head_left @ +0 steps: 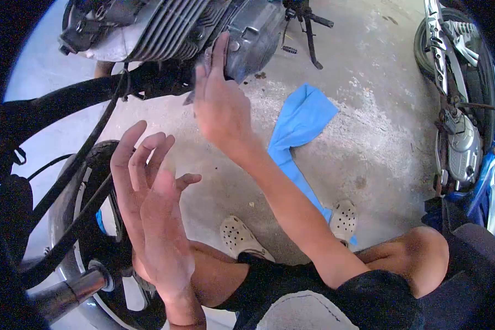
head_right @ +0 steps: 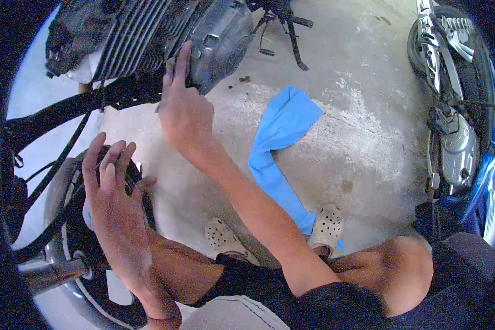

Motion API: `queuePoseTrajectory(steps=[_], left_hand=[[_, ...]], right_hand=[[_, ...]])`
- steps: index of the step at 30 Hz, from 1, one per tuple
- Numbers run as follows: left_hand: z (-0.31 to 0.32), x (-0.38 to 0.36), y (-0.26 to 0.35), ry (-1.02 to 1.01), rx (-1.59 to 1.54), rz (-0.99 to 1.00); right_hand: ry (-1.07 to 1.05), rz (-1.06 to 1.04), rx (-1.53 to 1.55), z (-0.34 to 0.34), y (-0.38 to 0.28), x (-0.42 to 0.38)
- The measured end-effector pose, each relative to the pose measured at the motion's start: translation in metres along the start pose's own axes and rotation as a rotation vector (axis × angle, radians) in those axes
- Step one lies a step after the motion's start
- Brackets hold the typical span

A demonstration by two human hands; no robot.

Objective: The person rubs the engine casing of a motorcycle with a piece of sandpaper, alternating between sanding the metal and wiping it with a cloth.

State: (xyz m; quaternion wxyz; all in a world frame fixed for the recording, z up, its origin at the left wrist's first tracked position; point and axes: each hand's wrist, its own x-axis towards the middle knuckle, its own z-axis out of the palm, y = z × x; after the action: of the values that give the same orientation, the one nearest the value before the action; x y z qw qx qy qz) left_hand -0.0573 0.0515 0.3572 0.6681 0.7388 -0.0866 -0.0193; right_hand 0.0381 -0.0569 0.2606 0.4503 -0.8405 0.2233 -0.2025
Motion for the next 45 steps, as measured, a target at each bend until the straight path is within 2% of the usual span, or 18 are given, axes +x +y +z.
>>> queuePoseTrajectory(steps=[4, 9, 12, 19, 22, 25, 27, 30, 36, 40, 42, 45], left_hand=[[-0.002, 0.001, -0.004, -0.003, 0.023, 0.059], [-0.004, -0.003, -0.001, -0.049, -0.007, 0.076], [-0.010, 0.001, -0.003, -0.049, 0.017, 0.057], [-0.009, -0.004, 0.002, -0.039, -0.113, 0.074], [-0.011, 0.000, -0.001, -0.051, -0.017, 0.077], [-0.012, -0.003, 0.001, -0.071, -0.043, 0.044], [-0.013, 0.000, 0.000, -0.056, -0.077, 0.084], [-0.013, -0.001, -0.001, -0.093, -0.106, 0.074], [-0.010, -0.001, 0.001, -0.051, -0.025, 0.054], [-0.006, -0.001, 0.001, -0.020, -0.087, 0.049], [-0.010, 0.001, -0.002, -0.048, -0.111, 0.061], [-0.006, 0.001, 0.003, -0.069, -0.105, 0.048]], right_hand=[[-0.058, -0.036, -0.172, 0.001, 0.010, -0.016], [0.146, -0.155, -0.335, 0.000, 0.015, -0.006], [0.045, -0.182, -0.369, 0.002, 0.019, -0.024], [0.150, -0.207, -0.433, 0.006, 0.020, -0.021], [0.046, -0.162, -0.405, 0.004, 0.015, -0.014], [0.043, -0.099, -0.316, -0.006, 0.009, -0.006], [-0.075, -0.009, -0.210, -0.011, 0.005, -0.008], [-0.062, -0.041, -0.031, -0.010, 0.006, 0.001], [-0.058, -0.046, 0.057, -0.010, 0.007, 0.004], [-0.026, -0.019, 0.130, 0.000, 0.006, 0.007], [-0.109, -0.027, 0.553, 0.002, 0.010, 0.001], [-0.052, -0.087, 0.423, 0.007, 0.013, 0.003]])
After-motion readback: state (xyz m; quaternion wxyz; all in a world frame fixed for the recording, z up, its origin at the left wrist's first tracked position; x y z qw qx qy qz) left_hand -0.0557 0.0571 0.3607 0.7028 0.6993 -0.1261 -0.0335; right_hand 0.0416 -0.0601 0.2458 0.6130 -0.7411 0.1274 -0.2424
